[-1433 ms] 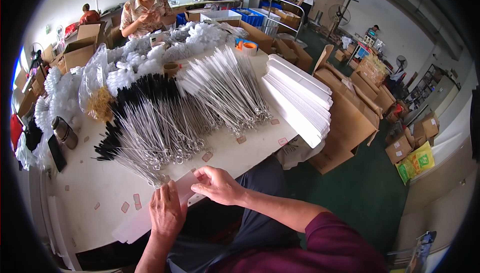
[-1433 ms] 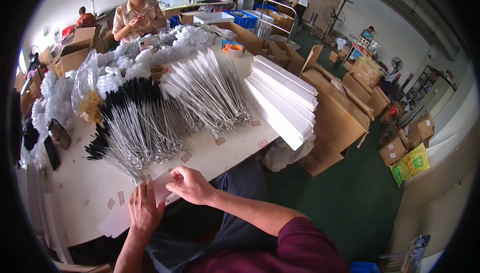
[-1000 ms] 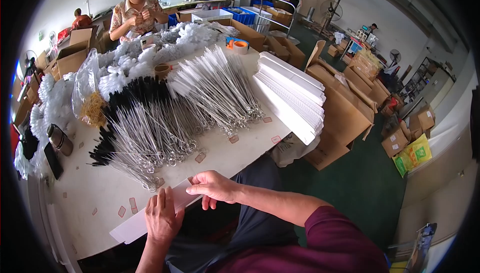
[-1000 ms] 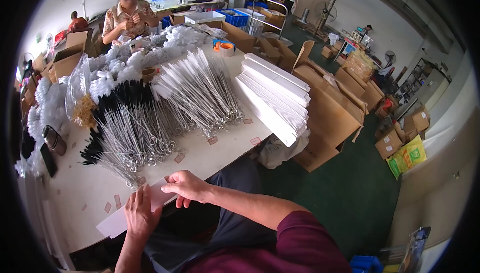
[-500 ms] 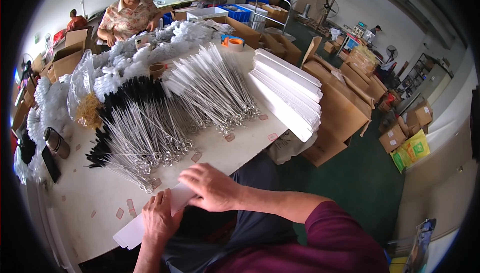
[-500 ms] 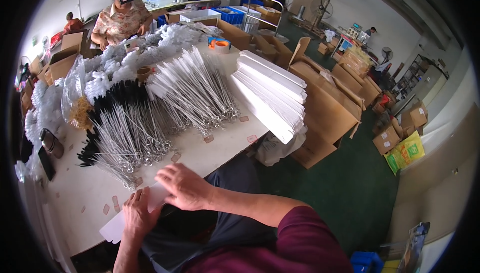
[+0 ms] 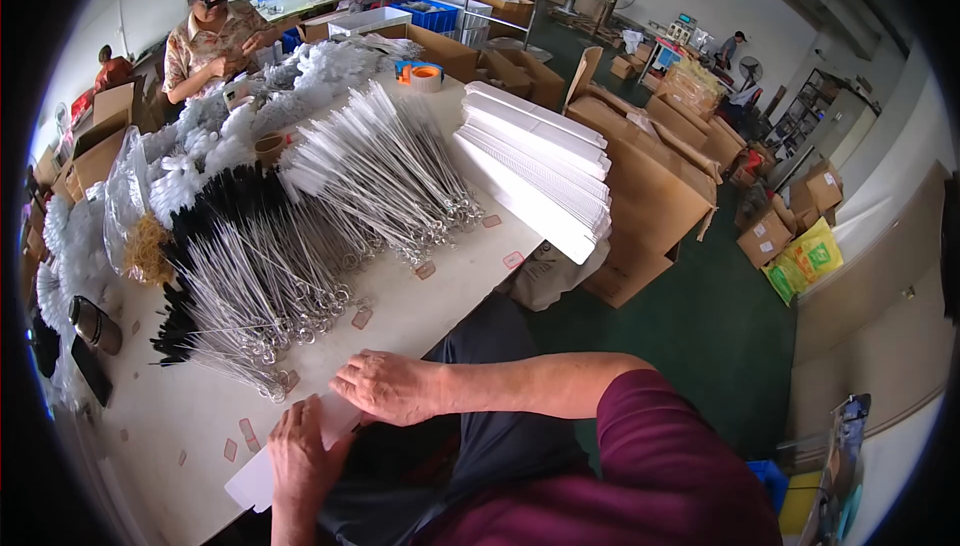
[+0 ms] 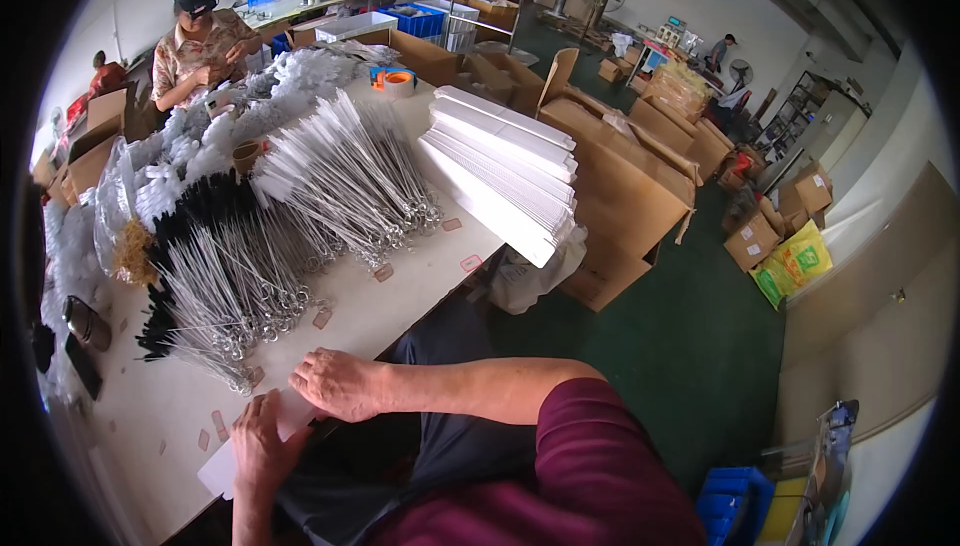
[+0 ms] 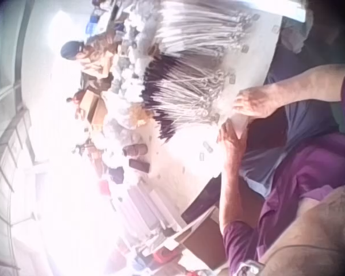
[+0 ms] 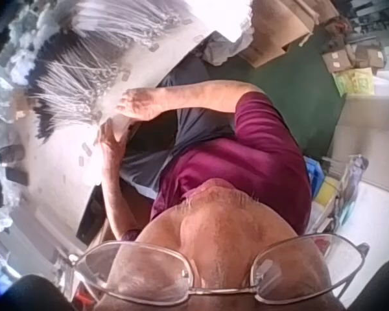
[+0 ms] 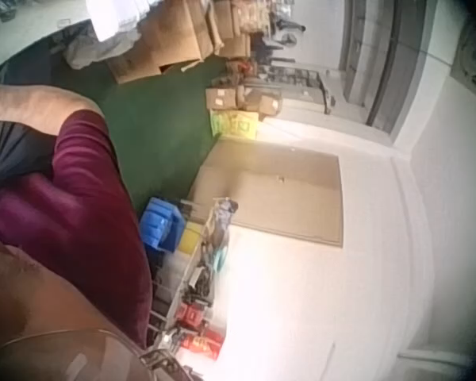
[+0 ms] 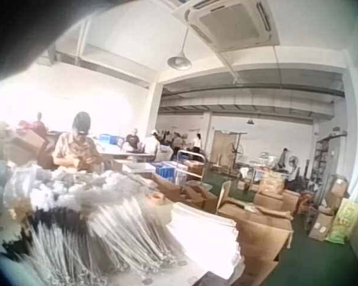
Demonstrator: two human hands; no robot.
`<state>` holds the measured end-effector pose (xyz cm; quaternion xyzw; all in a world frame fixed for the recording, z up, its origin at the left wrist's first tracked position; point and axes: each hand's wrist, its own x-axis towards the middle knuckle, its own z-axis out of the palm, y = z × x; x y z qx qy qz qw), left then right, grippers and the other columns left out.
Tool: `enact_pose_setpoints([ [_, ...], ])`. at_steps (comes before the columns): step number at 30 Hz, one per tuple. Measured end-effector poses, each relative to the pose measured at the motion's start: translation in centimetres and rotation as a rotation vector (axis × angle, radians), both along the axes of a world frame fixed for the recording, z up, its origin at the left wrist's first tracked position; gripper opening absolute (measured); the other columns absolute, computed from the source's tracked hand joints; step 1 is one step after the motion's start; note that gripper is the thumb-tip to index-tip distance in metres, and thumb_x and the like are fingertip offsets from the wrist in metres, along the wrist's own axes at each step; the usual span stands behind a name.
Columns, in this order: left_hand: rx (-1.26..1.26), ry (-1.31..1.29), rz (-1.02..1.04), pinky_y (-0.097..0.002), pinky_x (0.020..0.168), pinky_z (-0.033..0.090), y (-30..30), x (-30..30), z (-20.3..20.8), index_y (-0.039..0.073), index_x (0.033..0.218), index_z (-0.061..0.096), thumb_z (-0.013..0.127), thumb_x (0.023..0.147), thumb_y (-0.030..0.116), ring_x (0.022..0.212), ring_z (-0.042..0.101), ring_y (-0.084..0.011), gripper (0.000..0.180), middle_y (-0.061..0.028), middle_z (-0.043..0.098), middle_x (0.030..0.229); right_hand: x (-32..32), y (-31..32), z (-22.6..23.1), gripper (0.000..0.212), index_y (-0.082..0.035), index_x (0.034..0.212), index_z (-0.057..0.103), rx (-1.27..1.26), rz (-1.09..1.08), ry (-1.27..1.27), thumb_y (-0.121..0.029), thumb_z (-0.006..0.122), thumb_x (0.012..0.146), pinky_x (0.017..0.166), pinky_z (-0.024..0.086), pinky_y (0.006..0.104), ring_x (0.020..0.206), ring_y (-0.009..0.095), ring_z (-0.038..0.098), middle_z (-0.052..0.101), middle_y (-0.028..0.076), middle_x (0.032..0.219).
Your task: Packaging wire brushes into white cardboard sleeves in an assembly environment.
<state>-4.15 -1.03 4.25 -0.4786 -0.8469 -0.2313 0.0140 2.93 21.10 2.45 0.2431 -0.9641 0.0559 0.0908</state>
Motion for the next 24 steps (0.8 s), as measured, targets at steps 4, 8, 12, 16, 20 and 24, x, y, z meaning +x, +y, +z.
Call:
enact_pose_setpoints([
  [4,-0.083,-0.002,0.008,-0.05,0.081,0.053,-1.7,-0.6,0.2,-0.003,0.117,0.061,0.088,0.068,0.023,0.095,0.067,-0.0392,0.061,-0.0192,0.067,0.106,0.0,0.5,0.4,0.055,0.009,0.128,0.058,-0.115,-0.01,-0.063,-0.029,0.071,0.09,0.098,0.048,0.0393,0.108,0.028,0.061,0.064,0.016,0.117],
  [8,-0.043,-0.044,0.027,-0.0501,0.083,0.053,-1.1,-0.4,-0.1,-0.002,0.118,0.061,0.088,0.065,0.017,0.097,0.066,-0.0413,0.062,-0.0194,0.067,0.103,-0.8,-1.3,-0.9,0.054,0.007,0.121,0.06,-0.078,0.027,0.117,-0.032,0.073,0.086,0.096,0.049,0.0399,0.106,0.029,0.061,0.064,0.017,0.113],
  [12,-0.025,-0.037,0.023,-0.0498,0.083,0.053,-1.2,-0.5,-0.8,-0.002,0.119,0.06,0.087,0.066,0.017,0.099,0.065,-0.0413,0.063,-0.0206,0.067,0.106,-1.0,-1.2,-1.3,0.057,0.009,0.129,0.057,-0.131,0.054,0.045,-0.03,0.071,0.09,0.099,0.048,0.0413,0.11,0.031,0.06,0.062,0.019,0.12],
  [16,0.006,0.055,0.037,-0.0505,0.09,0.051,-2.8,-0.9,-0.2,-0.004,0.124,0.059,0.087,0.068,0.018,0.104,0.063,-0.043,0.067,-0.0228,0.065,0.113,-0.5,-0.2,-0.6,0.062,0.011,0.135,0.052,-0.16,-0.002,-0.045,-0.029,0.071,0.092,0.102,0.048,0.0424,0.113,0.033,0.059,0.06,0.022,0.126],
  [20,-0.105,0.012,0.072,-0.0504,0.095,0.048,-3.9,-1.4,-0.5,-0.006,0.127,0.056,0.086,0.072,0.024,0.109,0.062,-0.0393,0.069,-0.022,0.064,0.116,-0.6,0.0,-0.3,0.062,0.011,0.135,0.051,-0.17,-0.013,-0.077,-0.028,0.071,0.091,0.103,0.047,0.0429,0.114,0.034,0.059,0.06,0.023,0.126],
  [24,-0.135,-0.026,0.099,-0.0494,0.096,0.048,-3.6,-1.5,-0.4,-0.005,0.126,0.057,0.086,0.073,0.026,0.11,0.062,-0.0386,0.068,-0.0216,0.064,0.118,-1.2,0.3,-1.6,0.06,0.01,0.134,0.052,-0.164,-0.003,0.04,-0.028,0.071,0.091,0.103,0.047,0.0434,0.113,0.033,0.058,0.06,0.021,0.123],
])
